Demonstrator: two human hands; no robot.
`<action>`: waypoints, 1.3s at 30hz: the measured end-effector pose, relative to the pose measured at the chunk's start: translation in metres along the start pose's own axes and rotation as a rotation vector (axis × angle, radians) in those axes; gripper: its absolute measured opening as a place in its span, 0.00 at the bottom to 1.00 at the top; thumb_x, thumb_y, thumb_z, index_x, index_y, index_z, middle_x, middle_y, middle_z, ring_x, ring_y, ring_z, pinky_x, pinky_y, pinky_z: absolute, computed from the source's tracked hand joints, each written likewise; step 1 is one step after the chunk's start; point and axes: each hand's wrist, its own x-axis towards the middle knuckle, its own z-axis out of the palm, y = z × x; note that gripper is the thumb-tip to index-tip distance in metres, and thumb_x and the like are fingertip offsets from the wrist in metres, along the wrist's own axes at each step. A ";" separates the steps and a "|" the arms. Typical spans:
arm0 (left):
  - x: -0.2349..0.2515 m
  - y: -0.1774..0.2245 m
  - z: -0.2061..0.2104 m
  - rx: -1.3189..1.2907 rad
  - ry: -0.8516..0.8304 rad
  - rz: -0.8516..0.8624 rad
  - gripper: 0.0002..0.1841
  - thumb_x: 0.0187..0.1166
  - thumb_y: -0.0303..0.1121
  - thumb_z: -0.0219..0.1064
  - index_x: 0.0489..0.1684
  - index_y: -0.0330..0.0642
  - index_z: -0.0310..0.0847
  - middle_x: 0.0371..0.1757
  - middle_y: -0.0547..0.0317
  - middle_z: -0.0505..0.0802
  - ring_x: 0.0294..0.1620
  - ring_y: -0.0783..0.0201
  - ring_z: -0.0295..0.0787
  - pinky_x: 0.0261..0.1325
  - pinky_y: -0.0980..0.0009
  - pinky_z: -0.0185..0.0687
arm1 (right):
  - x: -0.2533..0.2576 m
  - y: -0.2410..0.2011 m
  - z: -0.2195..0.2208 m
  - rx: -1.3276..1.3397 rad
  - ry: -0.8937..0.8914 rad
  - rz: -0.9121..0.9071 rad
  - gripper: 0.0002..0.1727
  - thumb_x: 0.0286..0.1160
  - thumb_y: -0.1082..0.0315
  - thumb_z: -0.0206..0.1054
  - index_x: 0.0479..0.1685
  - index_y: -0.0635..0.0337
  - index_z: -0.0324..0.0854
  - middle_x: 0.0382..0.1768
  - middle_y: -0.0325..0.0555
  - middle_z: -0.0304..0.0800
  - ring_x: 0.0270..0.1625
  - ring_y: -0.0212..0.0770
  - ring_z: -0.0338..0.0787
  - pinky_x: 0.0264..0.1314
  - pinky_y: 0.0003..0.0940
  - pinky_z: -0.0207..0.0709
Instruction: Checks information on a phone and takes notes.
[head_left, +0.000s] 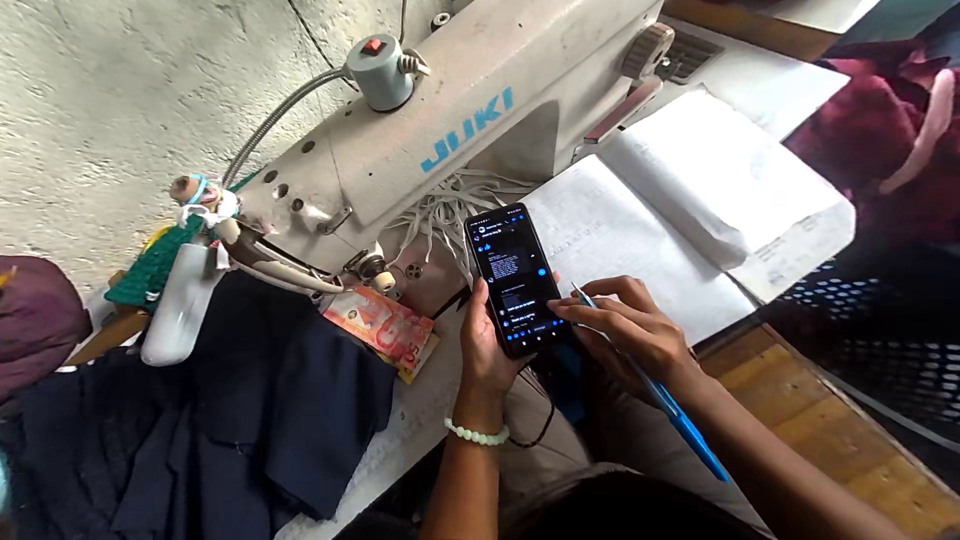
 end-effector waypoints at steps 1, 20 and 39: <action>-0.001 0.000 0.001 0.018 0.008 0.008 0.32 0.94 0.52 0.26 0.70 0.43 0.73 0.59 0.42 0.92 0.59 0.49 0.92 0.58 0.54 0.90 | 0.003 0.001 0.002 -0.004 -0.015 -0.011 0.14 0.87 0.65 0.57 0.59 0.52 0.87 0.44 0.41 0.95 0.57 0.42 0.84 0.66 0.34 0.67; -0.001 -0.001 0.001 0.055 0.042 0.046 0.29 0.94 0.48 0.28 0.66 0.43 0.74 0.52 0.48 0.94 0.52 0.56 0.95 0.54 0.58 0.91 | 0.016 0.017 -0.003 0.030 -0.035 -0.007 0.13 0.84 0.68 0.59 0.54 0.54 0.90 0.43 0.40 0.96 0.58 0.40 0.85 0.65 0.34 0.70; -0.002 0.000 -0.002 0.044 0.023 0.013 0.29 0.94 0.49 0.28 0.66 0.44 0.74 0.52 0.47 0.93 0.54 0.55 0.94 0.55 0.57 0.91 | 0.013 0.019 -0.008 0.079 -0.070 0.002 0.14 0.85 0.66 0.59 0.54 0.53 0.91 0.41 0.38 0.96 0.58 0.39 0.85 0.66 0.35 0.68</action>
